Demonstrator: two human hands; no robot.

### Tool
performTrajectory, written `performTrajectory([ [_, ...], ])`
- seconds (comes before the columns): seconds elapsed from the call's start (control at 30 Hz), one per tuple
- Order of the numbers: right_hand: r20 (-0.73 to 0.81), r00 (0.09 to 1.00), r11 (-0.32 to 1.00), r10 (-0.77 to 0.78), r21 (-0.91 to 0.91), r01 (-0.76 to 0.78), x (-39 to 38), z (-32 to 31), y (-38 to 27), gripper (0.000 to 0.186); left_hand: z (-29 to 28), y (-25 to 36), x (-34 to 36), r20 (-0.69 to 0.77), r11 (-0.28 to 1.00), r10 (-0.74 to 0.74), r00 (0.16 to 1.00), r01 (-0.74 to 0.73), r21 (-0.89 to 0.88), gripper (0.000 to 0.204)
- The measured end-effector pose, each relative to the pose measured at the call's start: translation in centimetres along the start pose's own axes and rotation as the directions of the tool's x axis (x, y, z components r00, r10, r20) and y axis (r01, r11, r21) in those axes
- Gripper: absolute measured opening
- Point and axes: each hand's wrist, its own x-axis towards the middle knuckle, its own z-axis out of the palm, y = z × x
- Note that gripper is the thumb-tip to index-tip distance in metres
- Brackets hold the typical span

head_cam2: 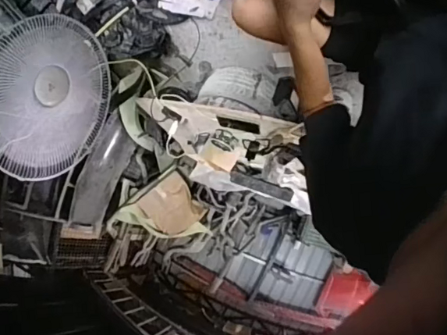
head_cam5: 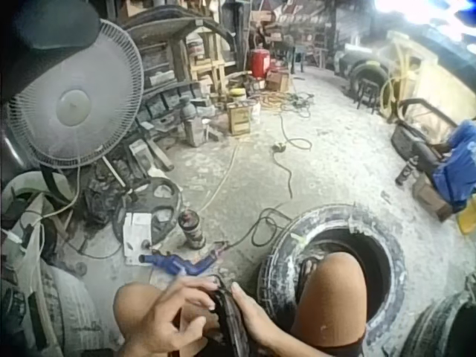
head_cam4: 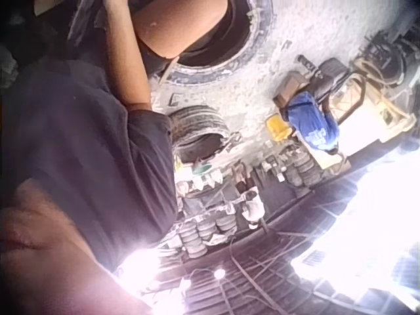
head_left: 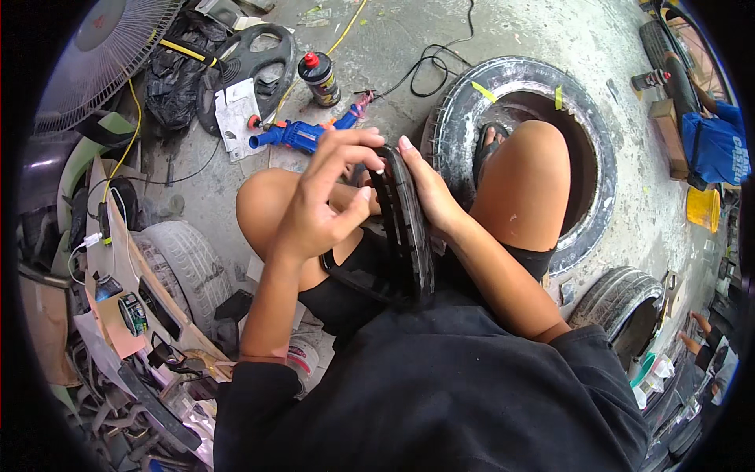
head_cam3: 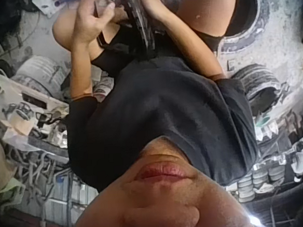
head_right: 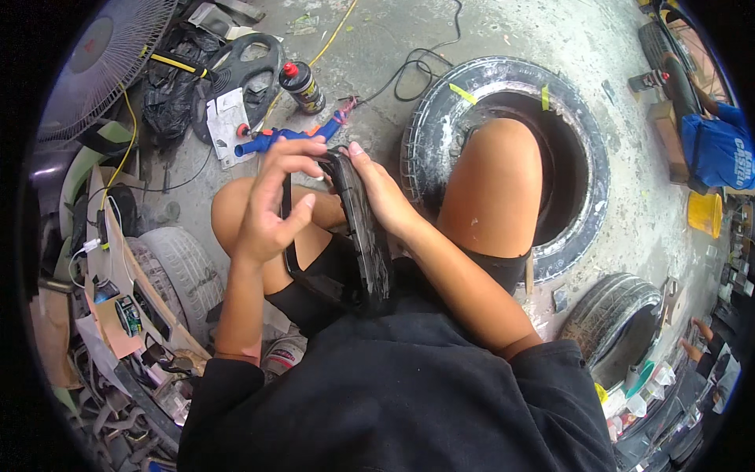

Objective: Restoring a plastic car trim piece by applying polishing compound and using a power drill with a buffing pad.

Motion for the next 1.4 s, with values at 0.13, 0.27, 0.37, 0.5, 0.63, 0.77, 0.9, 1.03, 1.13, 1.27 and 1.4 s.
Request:
performTrajectory([
  [0.13, -0.001, 1.000, 1.000, -0.010, -0.007, 0.010, 0.5, 0.4, 0.3, 0.062, 0.9, -0.9, -1.0, -0.059, 0.992, -0.097, 0.994, 0.092, -0.089, 0.029],
  [0.27, -0.031, 0.997, 0.997, -0.065, -0.036, 0.064, 0.9, 0.5, 0.8, 0.063, 1.6, -1.6, -1.5, -0.072, 0.985, -0.127, 0.989, 0.117, -0.129, 0.029],
  [0.37, -0.093, 0.990, 0.993, -0.104, -0.069, 0.098, 1.4, 0.3, 1.5, 0.057, 2.0, -2.0, -1.4, -0.096, 0.983, -0.130, 0.987, 0.116, -0.141, 0.030],
  [0.5, -0.088, 0.991, 0.995, -0.096, -0.035, 0.093, 1.8, 0.3, 2.1, 0.055, 2.3, -2.0, -1.3, -0.109, 0.979, -0.157, 0.982, 0.141, -0.144, 0.030],
  [0.63, -0.074, 0.991, 0.993, -0.116, -0.044, 0.113, 1.1, 0.9, 1.1, 0.054, 2.7, -2.4, -1.7, -0.151, 0.978, -0.170, 0.974, 0.148, -0.150, 0.029],
  [0.77, -0.116, 0.989, 0.995, -0.090, -0.063, 0.083, 1.9, 0.4, 2.2, 0.055, 2.7, -2.3, -1.8, -0.161, 0.978, -0.183, 0.970, 0.163, -0.131, 0.029],
  [0.9, -0.128, 0.989, 0.990, -0.079, -0.126, 0.063, 2.3, -0.4, 3.0, 0.057, 2.8, -2.5, -1.9, -0.158, 0.981, -0.171, 0.972, 0.155, -0.114, 0.029],
  [1.03, -0.128, 0.991, 0.995, -0.044, -0.091, 0.032, 1.8, 0.5, 2.1, 0.058, 2.7, -2.3, -2.0, -0.160, 0.985, -0.169, 0.973, 0.160, -0.069, 0.029],
  [1.13, -0.131, 0.990, 0.995, -0.060, -0.093, 0.048, 1.8, 0.4, 2.1, 0.057, 2.7, -2.3, -1.9, -0.161, 0.986, -0.160, 0.974, 0.151, -0.066, 0.029],
  [1.27, -0.132, 0.989, 0.993, -0.073, -0.101, 0.059, 2.4, -0.1, 2.9, 0.056, 2.7, -2.0, -1.9, -0.159, 0.989, -0.148, 0.976, 0.143, -0.045, 0.029],
  [1.4, -0.129, 0.989, 0.993, -0.076, -0.097, 0.064, 2.5, -0.1, 3.1, 0.053, 2.6, -1.6, -2.1, -0.164, 0.990, -0.143, 0.976, 0.141, -0.024, 0.030],
])
